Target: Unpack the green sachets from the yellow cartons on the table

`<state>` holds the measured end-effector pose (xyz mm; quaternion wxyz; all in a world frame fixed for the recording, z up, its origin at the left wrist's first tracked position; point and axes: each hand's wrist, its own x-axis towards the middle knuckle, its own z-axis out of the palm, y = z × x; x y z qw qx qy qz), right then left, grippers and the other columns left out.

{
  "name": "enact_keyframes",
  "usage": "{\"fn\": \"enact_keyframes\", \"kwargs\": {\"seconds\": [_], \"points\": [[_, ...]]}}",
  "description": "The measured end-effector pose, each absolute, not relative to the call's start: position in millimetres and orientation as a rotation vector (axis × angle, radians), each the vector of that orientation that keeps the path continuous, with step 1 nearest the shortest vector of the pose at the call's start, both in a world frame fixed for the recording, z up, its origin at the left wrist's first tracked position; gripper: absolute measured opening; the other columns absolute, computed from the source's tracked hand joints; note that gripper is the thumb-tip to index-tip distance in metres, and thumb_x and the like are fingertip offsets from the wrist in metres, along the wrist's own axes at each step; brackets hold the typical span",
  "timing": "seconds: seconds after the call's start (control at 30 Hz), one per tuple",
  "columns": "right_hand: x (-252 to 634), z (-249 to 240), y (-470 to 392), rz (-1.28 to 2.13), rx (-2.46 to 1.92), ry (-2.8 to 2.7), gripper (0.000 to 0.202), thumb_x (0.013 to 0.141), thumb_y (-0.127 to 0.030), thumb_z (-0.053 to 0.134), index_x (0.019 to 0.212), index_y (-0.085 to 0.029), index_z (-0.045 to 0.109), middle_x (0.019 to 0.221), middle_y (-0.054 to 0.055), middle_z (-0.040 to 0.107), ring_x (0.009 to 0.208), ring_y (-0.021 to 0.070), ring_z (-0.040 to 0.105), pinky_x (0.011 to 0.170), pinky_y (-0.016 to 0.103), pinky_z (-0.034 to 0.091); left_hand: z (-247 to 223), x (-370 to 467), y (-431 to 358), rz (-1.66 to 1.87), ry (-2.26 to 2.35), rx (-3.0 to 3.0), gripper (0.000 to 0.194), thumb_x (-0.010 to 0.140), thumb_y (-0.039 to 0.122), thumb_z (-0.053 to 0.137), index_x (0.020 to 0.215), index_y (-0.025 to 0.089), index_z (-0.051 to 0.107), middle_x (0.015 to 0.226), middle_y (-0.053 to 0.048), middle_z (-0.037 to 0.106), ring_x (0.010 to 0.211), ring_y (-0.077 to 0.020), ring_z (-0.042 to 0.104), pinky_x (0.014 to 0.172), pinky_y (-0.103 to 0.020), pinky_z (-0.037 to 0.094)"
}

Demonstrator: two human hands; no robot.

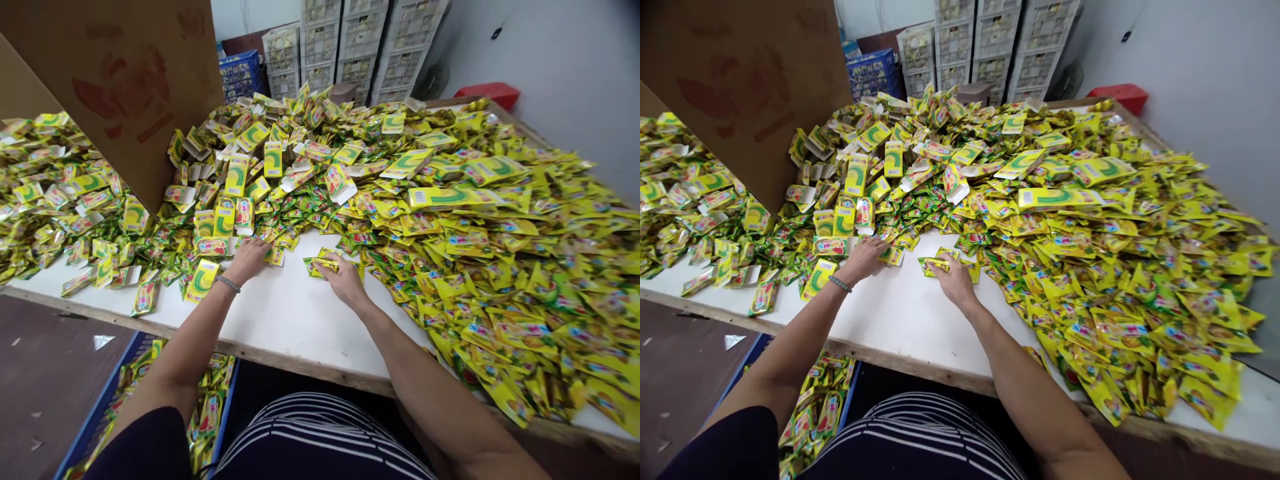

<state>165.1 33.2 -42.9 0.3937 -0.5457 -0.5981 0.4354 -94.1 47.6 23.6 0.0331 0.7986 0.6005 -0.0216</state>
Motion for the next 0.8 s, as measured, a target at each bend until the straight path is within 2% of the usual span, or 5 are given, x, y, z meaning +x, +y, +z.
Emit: {"fn": "enact_keyframes", "kwargs": {"seconds": [0.1,0.27,0.5,0.7,0.8], "points": [[168.7,-38.0,34.8,1.098,-1.341,-1.51,0.038,0.075,-0.056,0.069,0.094,-0.022,0.069,0.071,0.002,0.065,0.06,0.0182,0.057,0.058,0.031,0.046,23.7,-90.2,49.4,0.065,1.89,2.395,0.03,0.085,0.021,0.06,0.114,0.018,0.07,0.104,-0.016,0.073,0.101,-0.0294,0.066,0.089,-0.037,0.046],[171.3,-26.3,35.2,1.09,-1.241,-1.414,0.038,0.076,-0.054,0.069,0.095,-0.021,0.068,0.086,0.005,0.07,0.073,0.0198,0.063,0.064,0.03,0.05,21.9,-67.3,32.1,0.35,1.93,2.261,0.025,0.087,0.026,0.059,0.108,0.019,0.071,0.089,-0.011,0.075,0.078,-0.0249,0.067,0.068,-0.03,0.041],[177.5,-22.2,41.6,1.058,-1.245,-1.519,0.036,0.077,-0.053,0.072,0.093,-0.021,0.07,0.083,0.004,0.069,0.074,0.0193,0.062,0.068,0.03,0.049,-1.1,-29.1,1.7,0.952,1.592,1.765,0.029,0.088,0.041,0.061,0.104,0.02,0.072,0.082,-0.004,0.074,0.071,-0.0179,0.064,0.066,-0.025,0.042],[186.4,-20.2,43.4,1.043,-1.267,-1.779,0.024,0.069,-0.039,0.081,0.085,-0.022,0.073,0.093,0.005,0.071,0.087,0.0222,0.064,0.081,0.034,0.047,-16.0,-20.8,-7.4,0.967,1.321,1.429,0.037,0.081,0.047,0.069,0.099,0.015,0.072,0.08,-0.003,0.072,0.068,-0.0143,0.06,0.063,-0.024,0.044],[182.3,-17.8,39.7,1.004,-1.251,-1.794,0.022,0.069,-0.036,0.08,0.083,-0.022,0.071,0.086,0.002,0.069,0.081,0.0197,0.061,0.076,0.031,0.044,-14.3,-18.0,-7.2,0.956,1.275,1.348,0.039,0.076,0.046,0.075,0.096,0.014,0.072,0.078,-0.003,0.072,0.067,-0.0137,0.061,0.062,-0.024,0.045]]}}
